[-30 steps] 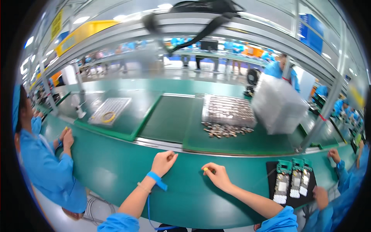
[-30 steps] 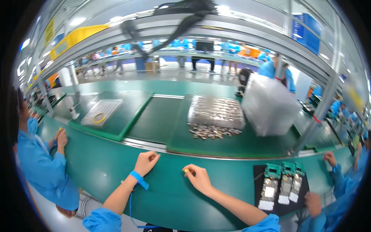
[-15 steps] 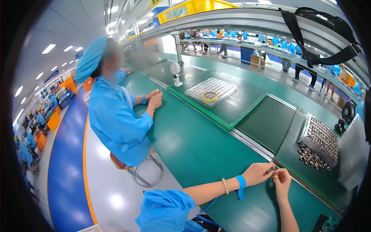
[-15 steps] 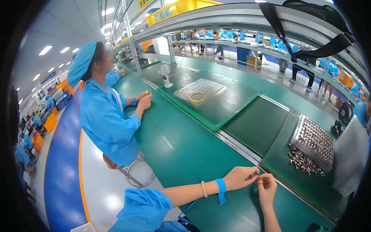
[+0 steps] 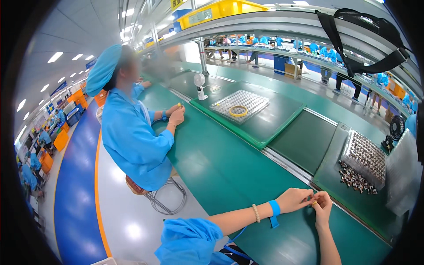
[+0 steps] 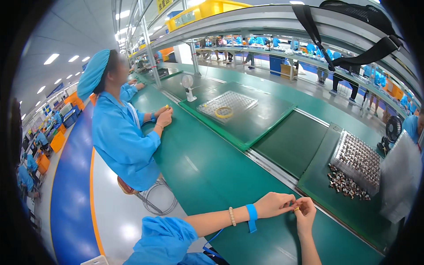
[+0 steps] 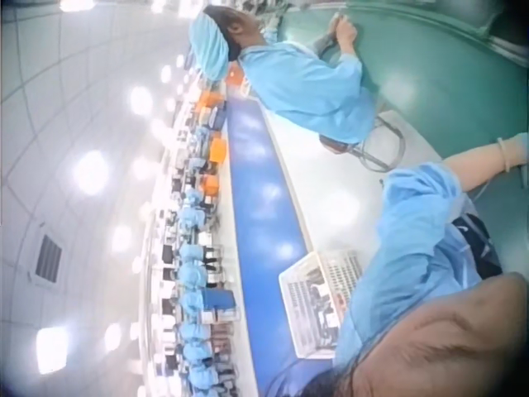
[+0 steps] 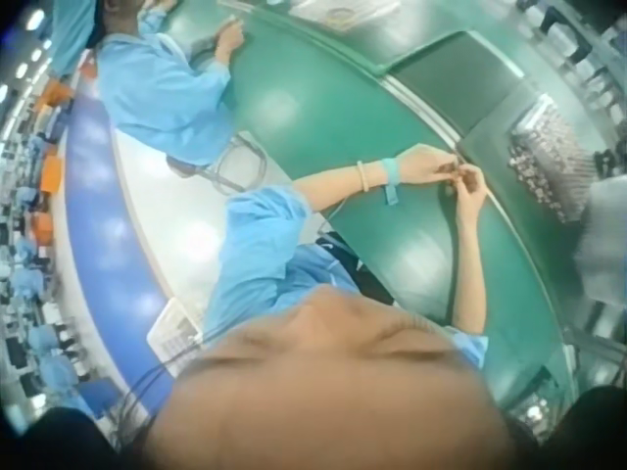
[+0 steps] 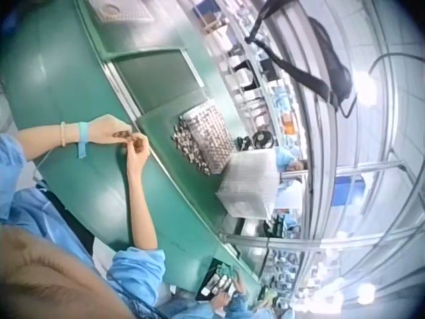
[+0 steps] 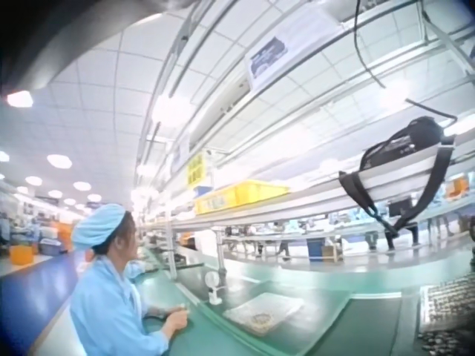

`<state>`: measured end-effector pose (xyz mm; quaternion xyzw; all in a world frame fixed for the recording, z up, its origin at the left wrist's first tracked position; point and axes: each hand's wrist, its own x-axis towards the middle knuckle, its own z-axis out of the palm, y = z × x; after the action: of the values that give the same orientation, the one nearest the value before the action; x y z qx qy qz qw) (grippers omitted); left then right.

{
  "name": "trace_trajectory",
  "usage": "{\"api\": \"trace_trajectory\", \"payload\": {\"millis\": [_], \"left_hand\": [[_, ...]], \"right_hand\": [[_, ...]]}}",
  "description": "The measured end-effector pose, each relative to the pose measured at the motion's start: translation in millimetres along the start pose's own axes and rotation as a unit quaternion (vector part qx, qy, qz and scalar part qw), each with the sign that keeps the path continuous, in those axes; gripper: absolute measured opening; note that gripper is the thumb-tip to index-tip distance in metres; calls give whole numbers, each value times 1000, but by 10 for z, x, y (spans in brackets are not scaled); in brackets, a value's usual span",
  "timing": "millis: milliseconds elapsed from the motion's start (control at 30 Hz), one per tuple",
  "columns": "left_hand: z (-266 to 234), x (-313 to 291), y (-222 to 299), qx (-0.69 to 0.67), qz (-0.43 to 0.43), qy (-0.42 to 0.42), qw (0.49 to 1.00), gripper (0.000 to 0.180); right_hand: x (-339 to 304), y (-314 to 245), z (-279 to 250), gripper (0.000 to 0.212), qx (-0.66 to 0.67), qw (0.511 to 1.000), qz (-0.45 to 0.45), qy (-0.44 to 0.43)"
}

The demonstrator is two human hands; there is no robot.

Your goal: Assembling small electronic circuit boards by placing yellow plastic caps onto specific components.

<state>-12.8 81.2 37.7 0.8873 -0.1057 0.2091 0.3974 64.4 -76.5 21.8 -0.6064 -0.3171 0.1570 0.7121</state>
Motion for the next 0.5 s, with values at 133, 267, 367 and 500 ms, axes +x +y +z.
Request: {"api": "trace_trajectory", "payload": {"millis": [133, 267, 367, 500], "left_hand": [[18, 29, 47, -6, 7, -12, 1000, 16], [25, 19, -49, 32, 22, -3, 999, 16], [-44, 2, 8, 31, -9, -9, 999, 15], [-62, 30, 46, 32, -23, -18, 999, 16]], "right_hand": [[-11, -17, -16, 20, -1, 1000, -8, 8], [16, 39, -3, 16, -10, 1000, -11, 2], [32, 89, 33, 17, 1, 1000, -6, -6], [38, 55, 17, 19, 5, 1000, -5, -15]]}}
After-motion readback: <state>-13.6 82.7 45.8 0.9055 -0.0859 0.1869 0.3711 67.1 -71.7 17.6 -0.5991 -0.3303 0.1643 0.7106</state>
